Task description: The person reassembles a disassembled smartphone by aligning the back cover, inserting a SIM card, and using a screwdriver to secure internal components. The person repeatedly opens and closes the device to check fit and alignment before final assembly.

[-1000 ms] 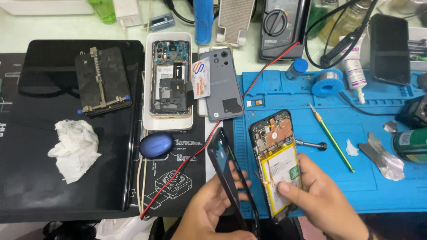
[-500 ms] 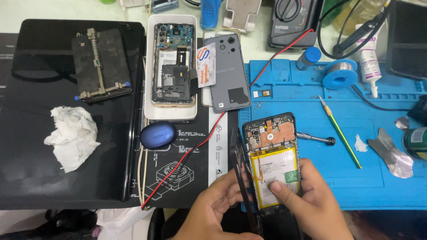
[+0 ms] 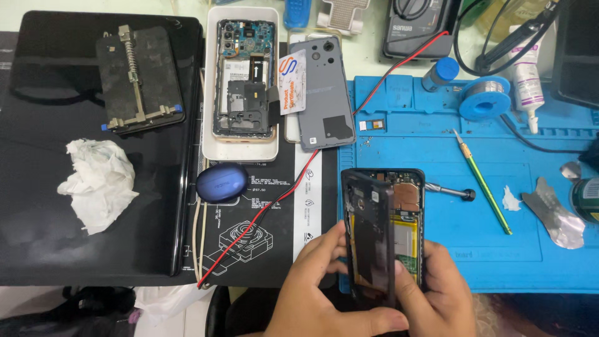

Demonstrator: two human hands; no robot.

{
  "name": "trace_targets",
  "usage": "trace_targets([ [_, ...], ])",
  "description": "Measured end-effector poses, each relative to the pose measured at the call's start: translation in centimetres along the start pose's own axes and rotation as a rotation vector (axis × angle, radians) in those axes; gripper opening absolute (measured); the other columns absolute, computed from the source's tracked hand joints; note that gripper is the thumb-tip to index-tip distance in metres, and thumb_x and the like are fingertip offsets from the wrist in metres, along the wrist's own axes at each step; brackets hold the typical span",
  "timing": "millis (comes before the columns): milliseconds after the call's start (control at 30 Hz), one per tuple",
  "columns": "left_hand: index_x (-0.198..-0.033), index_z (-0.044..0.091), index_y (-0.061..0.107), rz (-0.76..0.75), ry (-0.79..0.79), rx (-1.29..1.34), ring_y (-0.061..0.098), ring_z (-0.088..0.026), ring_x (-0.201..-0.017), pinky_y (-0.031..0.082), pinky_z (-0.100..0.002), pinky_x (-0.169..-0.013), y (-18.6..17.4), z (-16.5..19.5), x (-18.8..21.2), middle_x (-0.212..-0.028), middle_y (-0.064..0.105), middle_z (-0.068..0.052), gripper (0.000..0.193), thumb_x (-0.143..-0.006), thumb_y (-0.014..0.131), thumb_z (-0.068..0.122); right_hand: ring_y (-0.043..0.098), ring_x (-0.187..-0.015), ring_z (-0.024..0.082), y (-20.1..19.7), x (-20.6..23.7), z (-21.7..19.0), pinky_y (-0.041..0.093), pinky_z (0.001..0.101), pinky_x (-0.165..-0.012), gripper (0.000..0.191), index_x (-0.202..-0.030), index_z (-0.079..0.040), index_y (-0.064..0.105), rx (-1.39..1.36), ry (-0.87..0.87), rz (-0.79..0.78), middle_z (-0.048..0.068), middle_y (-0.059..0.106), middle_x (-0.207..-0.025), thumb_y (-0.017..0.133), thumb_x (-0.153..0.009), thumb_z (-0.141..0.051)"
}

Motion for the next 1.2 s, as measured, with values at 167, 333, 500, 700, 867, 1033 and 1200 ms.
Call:
trace_targets([
  [167, -0.153, -0.012, 0.041, 0.073, 0.117, -0.182, 0.061, -0.025, -0.130, 0.049, -0.040, -0.106, 0.4, 0.2, 0.0, -0.141, 0.056, -0.020, 0.118, -0.063, 0.097, 0.039, 0.069, -0.114, 0.024, -0.5, -0.2, 0.4, 0.055, 0.0384, -0.098, 0.054, -0.137, 0.007, 0.049, -0.318, -0.214, -0.203, 0.020, 0.068, -0.128, 0.047, -0.105, -0.036],
  [333, -0.143, -0.007, 0.055, 0.174, 0.052, -0.018, 0.070, -0.019, -0.109, 0.058, -0.033, -0.091, 0.4, -1.7, -0.6, -0.126, 0.069, -0.015, 0.072, -0.083, 0.081, 0.023, 0.065, -0.116, 0.026, -1.3, -1.2, 1.0, 0.049, 0.0397, -0.102, 0.071, -0.138, 0.012, 0.050, -0.269, -0.157, -0.198, 0.025, 0.065, -0.128, 0.060, -0.099, -0.047],
  [500, -0.133, -0.004, 0.063, 0.147, -0.119, 0.257, 0.072, -0.015, -0.098, 0.061, -0.031, -0.085, -0.2, -3.6, -1.0, -0.112, 0.073, -0.014, 0.041, -0.094, 0.067, 0.008, 0.068, -0.107, 0.030, -1.9, -0.9, 1.7, 0.053, 0.0442, -0.093, 0.076, -0.134, 0.009, 0.053, -0.343, 0.138, -0.079, 0.027, 0.068, -0.121, 0.052, -0.094, -0.055],
  [700, -0.133, -0.005, 0.064, 0.114, -0.113, 0.261, 0.073, -0.016, -0.101, 0.061, -0.030, -0.088, -0.4, -3.6, -0.9, -0.110, 0.074, -0.014, 0.040, -0.095, 0.068, 0.009, 0.070, -0.108, 0.034, -1.1, -0.7, 0.6, 0.055, 0.0454, -0.092, 0.079, -0.139, 0.011, 0.053, -0.410, 0.073, -0.132, 0.030, 0.069, -0.125, 0.034, -0.107, -0.060],
  [867, -0.133, -0.004, 0.063, 0.106, -0.056, 0.295, 0.073, -0.015, -0.100, 0.062, -0.030, -0.089, -0.6, -3.5, -0.9, -0.110, 0.074, -0.014, 0.041, -0.094, 0.069, 0.007, 0.068, -0.106, 0.031, -1.6, -0.6, 1.4, 0.053, 0.0467, -0.093, 0.052, -0.133, 0.009, 0.052, -0.396, 0.180, 0.054, 0.027, 0.067, -0.119, 0.036, -0.105, -0.033],
  [1033, -0.134, -0.002, 0.065, 0.093, -0.085, 0.299, 0.072, -0.013, -0.097, 0.061, -0.029, -0.086, -1.0, -3.8, -0.8, -0.109, 0.073, -0.012, 0.041, -0.093, 0.071, 0.007, 0.068, -0.110, 0.035, -1.4, -0.9, 1.4, 0.052, 0.0499, -0.093, 0.047, -0.140, 0.008, 0.050, -0.440, 0.205, 0.022, 0.029, 0.066, -0.125, 0.036, -0.109, -0.024],
  [1200, -0.140, 0.003, 0.063, 0.058, -0.028, 0.278, 0.068, -0.011, -0.092, 0.059, -0.027, -0.082, -1.4, -3.4, -0.7, -0.106, 0.070, -0.009, 0.046, -0.095, 0.070, 0.007, 0.068, -0.110, 0.035, -1.1, -1.2, 1.0, 0.053, 0.0491, -0.093, 0.047, -0.138, 0.007, 0.049, -0.392, 0.249, 0.029, 0.027, 0.066, -0.124, 0.034, -0.104, -0.022],
])
Point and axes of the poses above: each hand's wrist, its own x-axis away from the middle knuckle, its own y-axis out of the palm, z = x × y, the point moved 5 cm from there along -x, towards the middle knuckle
